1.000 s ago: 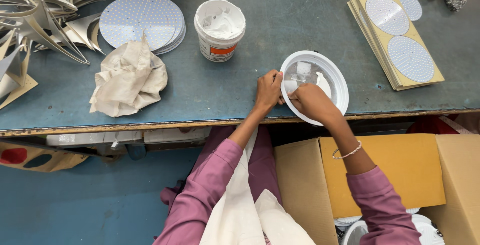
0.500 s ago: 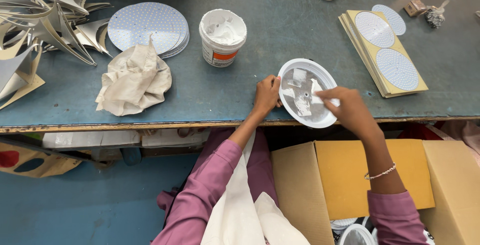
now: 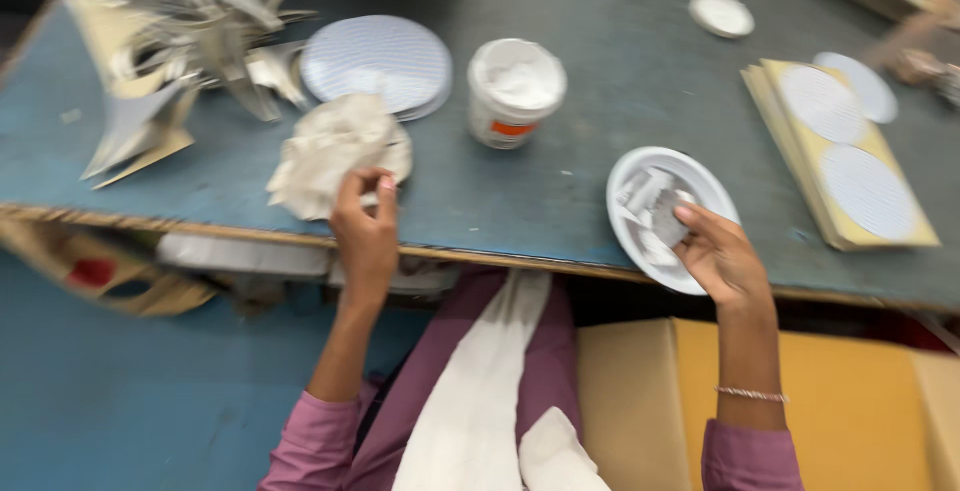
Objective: The person opens a cardboard box, applies white paste to the interior of a round plastic fixture with a spatula, and wipes the surface with a cloth.
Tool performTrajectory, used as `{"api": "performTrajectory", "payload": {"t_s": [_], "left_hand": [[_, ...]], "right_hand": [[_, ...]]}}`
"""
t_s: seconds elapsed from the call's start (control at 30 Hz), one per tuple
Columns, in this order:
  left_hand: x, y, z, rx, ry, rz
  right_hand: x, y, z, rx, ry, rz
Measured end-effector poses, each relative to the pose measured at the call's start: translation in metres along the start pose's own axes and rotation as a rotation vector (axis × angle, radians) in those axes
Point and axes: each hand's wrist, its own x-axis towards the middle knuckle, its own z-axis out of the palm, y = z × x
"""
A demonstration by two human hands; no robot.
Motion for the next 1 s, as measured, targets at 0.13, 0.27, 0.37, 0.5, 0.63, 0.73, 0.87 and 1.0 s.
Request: {"api": "performTrajectory", "payload": {"t_s": [0.13, 0.27, 0.37, 0.5, 0.63, 0.73, 0.87, 1.0], "left_hand": [[0.026, -0.02, -0.073, 0.17, 0.126, 0.03], [0.049, -0.034, -0.089, 0.361, 0.05, 0.176], [0.067, -0.043, -0.077, 0.577, -0.065, 0.325], [0.088, -0.062, -0.07, 0.71, -0.095, 0.52], [0.116, -0.084, -0.069, -0.114, -0.509, -0.244], [0.11, -0.088, -0.077, -0.798, -0.657, -0.382], [0.074, -0.075, -0.08, -1.21, -0.576, -0.627], [0.042, -0.072, -0.067, -1.518, -0.394, -0.786]], "right_hand": [[0.006, 0.026, 0.062, 0.023, -0.158, 0.008], [0.014, 0.056, 0.125, 0.0, -0.305, 0.016], [0.017, 0.074, 0.168, 0.018, -0.363, 0.048], [0.02, 0.093, 0.199, 0.096, -0.332, 0.069], [0.016, 0.099, 0.207, 0.191, -0.274, 0.112], [0.011, 0.094, 0.214, 0.24, -0.242, 0.077], [-0.001, 0.094, 0.23, 0.194, -0.207, -0.15], [-0.025, 0.117, 0.267, -0.228, -0.049, -0.561]]}}
